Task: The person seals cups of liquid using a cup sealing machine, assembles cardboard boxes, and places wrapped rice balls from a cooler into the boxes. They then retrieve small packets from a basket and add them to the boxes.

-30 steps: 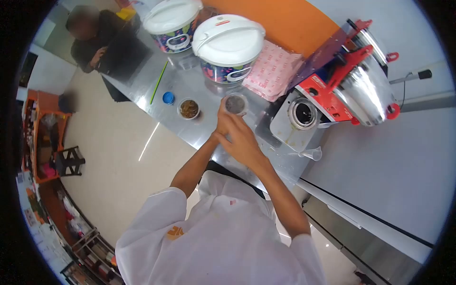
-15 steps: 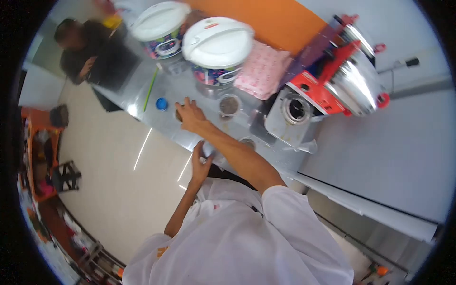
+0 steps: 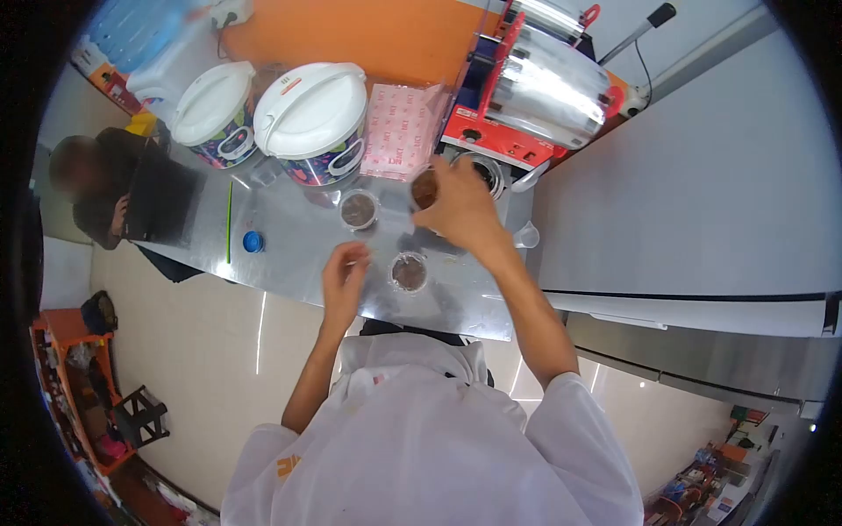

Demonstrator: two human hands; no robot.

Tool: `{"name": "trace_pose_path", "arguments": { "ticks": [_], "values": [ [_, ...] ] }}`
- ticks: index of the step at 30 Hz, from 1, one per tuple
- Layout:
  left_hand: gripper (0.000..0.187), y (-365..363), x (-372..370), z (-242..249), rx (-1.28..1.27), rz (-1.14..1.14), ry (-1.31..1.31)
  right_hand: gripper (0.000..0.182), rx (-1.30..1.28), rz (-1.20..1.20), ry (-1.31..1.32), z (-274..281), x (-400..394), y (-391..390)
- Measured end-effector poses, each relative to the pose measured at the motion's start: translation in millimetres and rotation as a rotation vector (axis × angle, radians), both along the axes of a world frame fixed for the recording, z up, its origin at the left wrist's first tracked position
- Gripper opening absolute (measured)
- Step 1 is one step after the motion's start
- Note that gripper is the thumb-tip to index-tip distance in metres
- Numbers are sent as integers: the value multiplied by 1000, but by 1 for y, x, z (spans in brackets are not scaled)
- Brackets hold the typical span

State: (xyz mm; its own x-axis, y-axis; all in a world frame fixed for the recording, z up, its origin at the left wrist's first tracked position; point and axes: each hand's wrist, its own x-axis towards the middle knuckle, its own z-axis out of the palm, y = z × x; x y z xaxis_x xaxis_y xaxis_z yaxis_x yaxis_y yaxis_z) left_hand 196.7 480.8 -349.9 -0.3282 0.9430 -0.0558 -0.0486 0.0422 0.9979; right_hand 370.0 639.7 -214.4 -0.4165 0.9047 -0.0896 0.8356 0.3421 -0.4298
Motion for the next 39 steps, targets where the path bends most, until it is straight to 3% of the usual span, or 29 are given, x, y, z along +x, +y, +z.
{"name": "trace_pose_path", "arguments": {
  "ticks": [2,5,7,10,13,16,28,35,39],
  "values": [
    [33,45,20,-27,-50,-135,-154,86,50,-99,-26,0,23,9],
    [46,115,56,-83,-81,-156,-3,85,152,-241,-32,-16,52,27],
    [58,153,75,-131,-110,-96,246,85,206,-289,-13,-33,60,34],
    [48,178,91,-185,-164,-197,126,82,304,-336,72,-51,65,39],
    [49,160,86,-123,-233,-271,186,83,340,-377,91,-66,62,36],
    [43,164,89,-146,-291,-261,139,80,318,-422,138,-86,60,35],
    [48,170,89,-164,-266,-223,106,76,340,-646,133,-137,33,53],
    [47,167,83,-134,-284,-375,105,75,289,-671,110,-149,29,55],
    [44,159,86,-109,-424,-399,-118,77,315,-626,86,-162,34,49]
  ]
}}
